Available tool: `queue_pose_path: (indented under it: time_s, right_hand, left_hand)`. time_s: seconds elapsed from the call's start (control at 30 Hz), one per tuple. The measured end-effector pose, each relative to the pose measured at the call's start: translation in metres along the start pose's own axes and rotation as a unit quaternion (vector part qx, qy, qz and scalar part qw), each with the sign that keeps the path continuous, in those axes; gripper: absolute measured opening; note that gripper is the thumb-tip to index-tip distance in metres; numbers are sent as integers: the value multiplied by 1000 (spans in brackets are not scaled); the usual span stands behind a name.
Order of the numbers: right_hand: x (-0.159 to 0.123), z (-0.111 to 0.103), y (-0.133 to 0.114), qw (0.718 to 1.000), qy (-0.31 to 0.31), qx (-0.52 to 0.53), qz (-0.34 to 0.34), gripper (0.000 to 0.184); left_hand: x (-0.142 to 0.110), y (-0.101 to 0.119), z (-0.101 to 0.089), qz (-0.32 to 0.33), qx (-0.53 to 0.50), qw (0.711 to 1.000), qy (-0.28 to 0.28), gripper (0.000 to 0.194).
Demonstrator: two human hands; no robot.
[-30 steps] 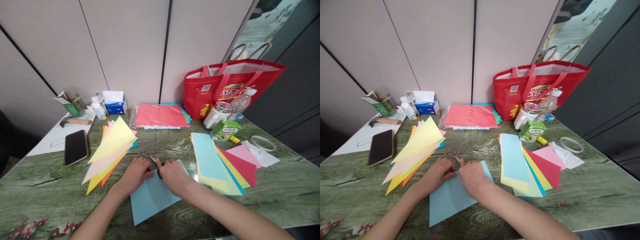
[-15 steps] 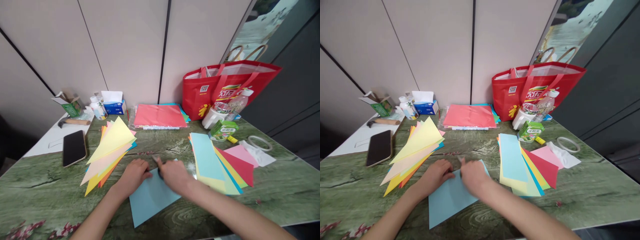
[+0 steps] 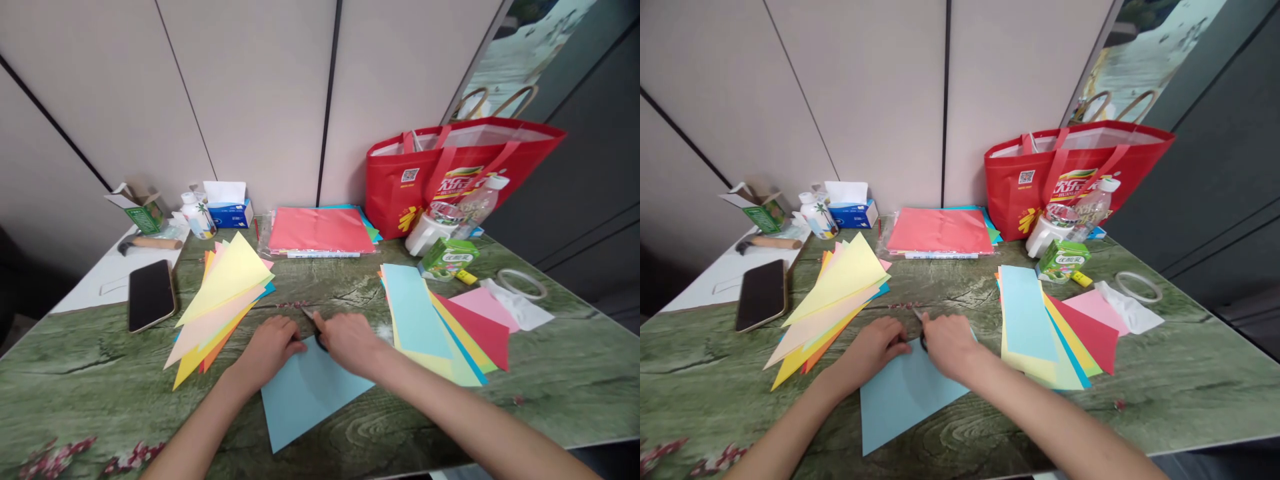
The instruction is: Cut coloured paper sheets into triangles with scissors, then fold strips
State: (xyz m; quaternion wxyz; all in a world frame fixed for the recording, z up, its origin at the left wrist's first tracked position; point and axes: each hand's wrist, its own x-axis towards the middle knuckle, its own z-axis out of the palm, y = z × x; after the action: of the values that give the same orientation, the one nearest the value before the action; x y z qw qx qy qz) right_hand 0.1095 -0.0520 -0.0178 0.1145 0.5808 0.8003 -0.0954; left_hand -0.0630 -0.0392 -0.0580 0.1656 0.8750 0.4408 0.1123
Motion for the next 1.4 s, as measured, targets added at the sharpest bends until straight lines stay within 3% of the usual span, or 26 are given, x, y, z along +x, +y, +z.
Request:
queue_pose_path:
  time_s: [0.17, 0.33, 0.47, 0.57, 0.9, 1.07, 1.23, 1.33, 1.4]
  right_hand:
    - [9, -3, 36, 995, 51, 1, 81, 43]
    - [10, -3, 84, 984, 100, -4, 149, 38]
    - [12, 0, 110, 981, 112, -13, 157, 25]
    - [14, -1, 122, 981, 115, -19, 154, 23]
    - [34, 10, 127, 988, 93, -24, 119, 27]
    - [39, 10, 129, 988, 110, -23, 108, 27]
    - [36, 9, 132, 988, 111, -17, 104, 27]
    - [38, 8, 140, 994, 76, -2, 84, 27]
    - [39, 7, 143, 995, 64, 6, 73, 28]
  left_hand:
    - [5, -7, 2, -42, -21, 998, 33, 16]
    - [36, -11, 3, -74, 3, 997, 26, 15]
    - [58, -16, 7, -88, 15, 996, 6, 26]
    - [60, -20, 13, -90, 23, 996, 2, 31]
    - [53, -19, 20, -82, 23, 996, -7, 31]
    - [47, -21, 15, -72, -63, 995, 14, 28]
    - [45, -26, -3, -108, -194, 973, 67, 17]
    - [29, -6, -20, -98, -278, 955, 24, 10]
    - [9, 21, -32, -64, -328, 941, -54, 6]
